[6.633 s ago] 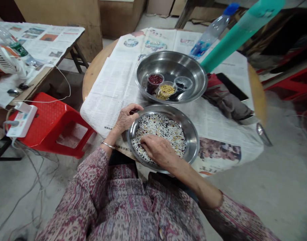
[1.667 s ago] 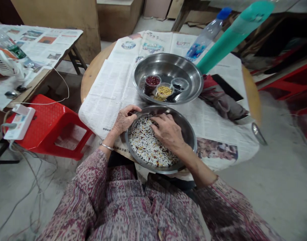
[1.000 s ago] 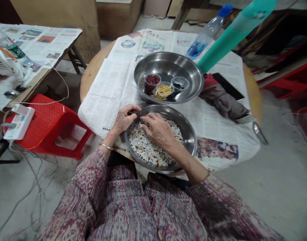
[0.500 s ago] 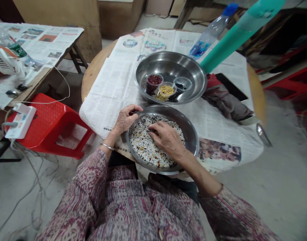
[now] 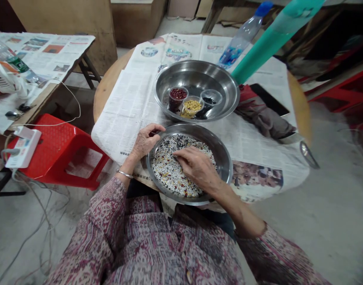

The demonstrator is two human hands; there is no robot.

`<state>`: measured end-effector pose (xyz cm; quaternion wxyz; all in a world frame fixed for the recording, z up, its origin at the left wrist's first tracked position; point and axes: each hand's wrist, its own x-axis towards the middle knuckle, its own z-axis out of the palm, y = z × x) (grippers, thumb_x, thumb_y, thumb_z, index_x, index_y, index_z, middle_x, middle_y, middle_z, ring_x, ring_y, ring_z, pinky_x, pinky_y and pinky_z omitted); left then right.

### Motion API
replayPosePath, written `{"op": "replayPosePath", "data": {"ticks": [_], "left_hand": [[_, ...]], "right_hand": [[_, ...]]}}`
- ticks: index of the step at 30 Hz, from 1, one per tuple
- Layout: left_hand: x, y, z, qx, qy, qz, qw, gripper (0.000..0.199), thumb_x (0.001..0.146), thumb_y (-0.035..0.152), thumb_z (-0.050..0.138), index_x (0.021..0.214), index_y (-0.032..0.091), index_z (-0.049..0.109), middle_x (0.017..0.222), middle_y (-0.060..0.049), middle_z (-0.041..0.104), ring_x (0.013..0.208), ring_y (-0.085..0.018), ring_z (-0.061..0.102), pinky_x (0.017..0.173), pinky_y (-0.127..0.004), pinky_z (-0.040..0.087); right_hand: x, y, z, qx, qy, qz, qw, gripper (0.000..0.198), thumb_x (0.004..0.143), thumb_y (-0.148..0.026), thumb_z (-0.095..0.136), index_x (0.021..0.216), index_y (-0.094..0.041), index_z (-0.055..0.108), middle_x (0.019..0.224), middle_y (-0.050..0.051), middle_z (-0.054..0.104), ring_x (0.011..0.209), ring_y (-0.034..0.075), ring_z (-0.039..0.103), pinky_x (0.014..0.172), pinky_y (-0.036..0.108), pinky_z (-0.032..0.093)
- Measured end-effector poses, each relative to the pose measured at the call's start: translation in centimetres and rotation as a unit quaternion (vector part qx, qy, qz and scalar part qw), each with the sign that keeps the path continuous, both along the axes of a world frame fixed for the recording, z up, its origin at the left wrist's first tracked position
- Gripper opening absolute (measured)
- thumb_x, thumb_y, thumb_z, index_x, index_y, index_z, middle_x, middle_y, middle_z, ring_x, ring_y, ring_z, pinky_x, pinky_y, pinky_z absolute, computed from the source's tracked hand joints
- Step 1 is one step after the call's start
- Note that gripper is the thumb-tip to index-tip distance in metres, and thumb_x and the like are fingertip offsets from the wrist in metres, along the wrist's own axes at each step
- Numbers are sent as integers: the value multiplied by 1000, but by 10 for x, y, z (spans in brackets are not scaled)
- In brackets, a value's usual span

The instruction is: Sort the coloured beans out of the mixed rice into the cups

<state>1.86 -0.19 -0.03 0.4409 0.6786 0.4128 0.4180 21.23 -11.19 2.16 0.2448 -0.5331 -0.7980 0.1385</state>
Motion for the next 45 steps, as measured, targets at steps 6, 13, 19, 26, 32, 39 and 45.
{"op": "replayPosePath", "data": {"ticks": [6, 13, 19, 26, 32, 39, 45], "left_hand": [[1, -1, 1, -4, -5, 2, 1000, 29, 70, 7, 54, 89, 22, 69, 81, 1, 68, 73, -14, 57, 69, -27, 48], [0, -2, 2, -5, -2, 0, 1000, 29, 71, 5, 55, 90, 22, 69, 79, 2, 67, 72, -13, 56, 68, -27, 48], [0, -1, 2, -9, -7, -2, 1000, 30, 70, 4, 54, 89, 22, 69, 79, 2, 66, 72, -13, 57, 67, -26, 47], [0, 1, -1, -8, -5, -2, 1000, 31, 70, 3, 54, 90, 22, 69, 77, 3, 65, 71, -13, 56, 67, -26, 47], [0, 2, -3, 3, -11, 1, 1000, 30, 70, 4, 53, 89, 21, 69, 80, 2, 66, 73, -13, 57, 71, -26, 47], [1, 0, -2, -14, -24, -3, 1000, 30, 70, 6, 53, 92, 20, 69, 74, 3, 62, 67, -12, 53, 64, -24, 44], [1, -2, 3, -20, -16, -5, 1000, 29, 70, 3, 54, 90, 19, 69, 74, 3, 62, 68, -11, 53, 65, -23, 43]], "right_hand": [[-6, -2, 2, -12, -59, 3, 998, 21, 95, -16, 53, 101, -21, 72, 98, 10, 71, 100, 27, 62, 85, 40, 53], [30, 7, -11, 54, -65, -125, 989, 27, 94, -15, 47, 100, -21, 72, 95, 11, 69, 97, 27, 60, 88, 43, 51], [25, 7, -10, 30, -83, -168, 982, 26, 93, -21, 51, 110, -16, 71, 105, 16, 68, 104, 32, 59, 91, 48, 51], [-8, 9, -6, -2, 52, -55, 997, 25, 92, -12, 49, 103, -19, 70, 97, 10, 69, 93, 24, 65, 87, 41, 53], [-40, 12, 0, -24, 50, 45, 997, 28, 94, -8, 47, 104, -18, 70, 101, 11, 68, 99, 23, 62, 90, 40, 54], [-21, 17, -5, 28, -36, 11, 999, 24, 95, -12, 50, 98, -21, 72, 98, 10, 70, 97, 26, 59, 86, 41, 53], [22, 14, -10, 58, -75, -87, 992, 21, 93, -16, 53, 96, -20, 73, 100, 11, 70, 99, 27, 59, 85, 41, 52]]}}
